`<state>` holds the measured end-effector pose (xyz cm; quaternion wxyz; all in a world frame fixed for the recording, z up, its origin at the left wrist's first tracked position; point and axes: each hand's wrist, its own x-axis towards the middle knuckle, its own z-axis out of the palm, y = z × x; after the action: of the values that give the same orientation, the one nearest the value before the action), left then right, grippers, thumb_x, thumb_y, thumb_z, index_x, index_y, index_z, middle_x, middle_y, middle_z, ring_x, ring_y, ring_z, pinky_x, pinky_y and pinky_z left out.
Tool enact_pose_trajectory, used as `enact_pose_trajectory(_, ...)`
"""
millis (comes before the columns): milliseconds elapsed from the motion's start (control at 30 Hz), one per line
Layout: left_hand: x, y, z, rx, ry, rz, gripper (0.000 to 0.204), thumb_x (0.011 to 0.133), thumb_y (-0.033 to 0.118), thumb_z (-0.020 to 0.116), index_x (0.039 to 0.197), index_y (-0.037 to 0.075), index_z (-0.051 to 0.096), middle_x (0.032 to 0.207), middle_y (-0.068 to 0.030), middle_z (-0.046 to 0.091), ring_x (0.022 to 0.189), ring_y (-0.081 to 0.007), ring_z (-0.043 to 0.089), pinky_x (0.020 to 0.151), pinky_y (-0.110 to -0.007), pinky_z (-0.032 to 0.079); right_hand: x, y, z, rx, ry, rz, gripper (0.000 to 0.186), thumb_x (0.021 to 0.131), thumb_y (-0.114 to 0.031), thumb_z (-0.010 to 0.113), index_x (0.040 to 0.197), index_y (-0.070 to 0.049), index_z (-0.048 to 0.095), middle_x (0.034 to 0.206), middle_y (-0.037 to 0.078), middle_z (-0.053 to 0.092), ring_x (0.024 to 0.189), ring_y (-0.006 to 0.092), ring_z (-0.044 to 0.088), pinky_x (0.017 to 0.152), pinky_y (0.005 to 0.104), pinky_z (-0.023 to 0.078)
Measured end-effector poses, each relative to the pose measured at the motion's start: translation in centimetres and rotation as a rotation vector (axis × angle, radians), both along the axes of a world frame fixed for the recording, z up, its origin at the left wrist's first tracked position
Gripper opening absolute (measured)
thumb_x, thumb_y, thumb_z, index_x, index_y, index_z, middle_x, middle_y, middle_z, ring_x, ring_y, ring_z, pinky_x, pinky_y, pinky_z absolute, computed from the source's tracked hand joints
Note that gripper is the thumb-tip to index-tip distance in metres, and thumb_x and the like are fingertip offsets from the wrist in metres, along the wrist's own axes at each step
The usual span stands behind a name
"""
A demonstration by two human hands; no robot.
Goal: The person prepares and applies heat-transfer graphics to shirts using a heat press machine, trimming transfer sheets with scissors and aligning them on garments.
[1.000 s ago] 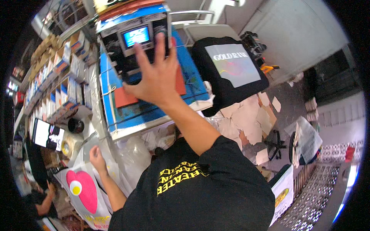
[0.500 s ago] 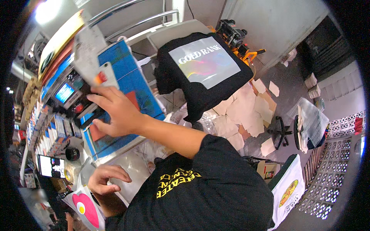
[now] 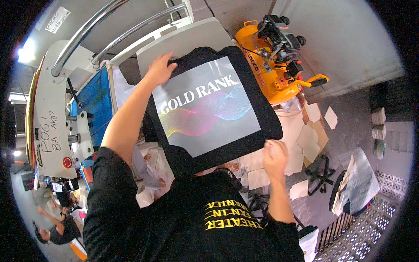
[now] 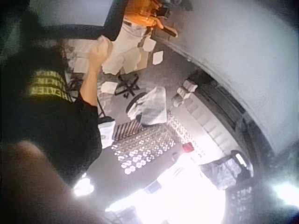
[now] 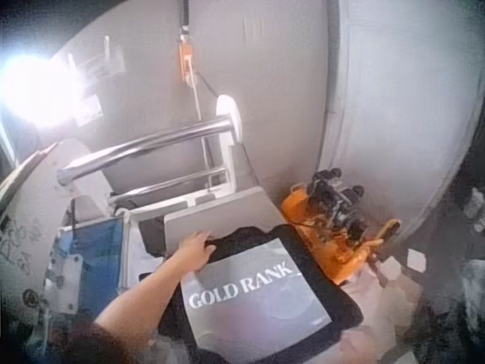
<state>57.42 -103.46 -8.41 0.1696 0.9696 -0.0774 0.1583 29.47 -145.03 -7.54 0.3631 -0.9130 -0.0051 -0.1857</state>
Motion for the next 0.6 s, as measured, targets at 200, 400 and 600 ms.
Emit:
enact_pose_trajectory(200, 6.4, -0.3, 2.3, -0.064, 0.725, -0.145, 0.021, 0.092, 0.024, 0.063, 0.104, 0.008, 0.071, 0.102, -0.0128, 0.07, 0.099, -0.0247, 0.064, 0.09, -0.034, 0.047, 5.4, -3.7, -0.8, 0.023, -0.063, -0.135, 0.008, 0.085, 0.0, 0.068, 0.094, 0.0, 0.069, 0.094, 0.015, 0.069, 0.089, 0.0307, 0.066, 0.081, 0.0384, 0.052)
enact_pose_trajectory(400, 7.3, -1.9, 5.2, -0.509, 1.013, 0.023, 0.023, 0.089, 0.017, 0.066, 0.105, 0.001, 0.071, 0.102, -0.0062, 0.07, 0.094, -0.0165, 0.063, 0.083, -0.032, 0.05, 21.8, 3.2, 1.1, 0.099, -0.261, 0.204, 0.013, 0.081, -0.006, 0.069, 0.095, -0.004, 0.07, 0.098, 0.011, 0.07, 0.096, 0.0332, 0.063, 0.088, 0.0424, 0.049)
enact_pose_trajectory(600, 9.9, -3.8, 6.1, 0.248, 0.99, -0.23, 0.032, 0.074, 0.015, 0.061, 0.103, 0.011, 0.074, 0.097, -0.0171, 0.072, 0.088, -0.0286, 0.067, 0.076, -0.04, 0.05, 34.6, 11.2, 1.4, -0.275, 0.139, 0.471, 0.032, 0.091, -0.033, 0.064, 0.113, -0.012, 0.071, 0.138, 0.011, 0.055, 0.131, 0.0337, 0.045, 0.107, 0.0565, 0.032)
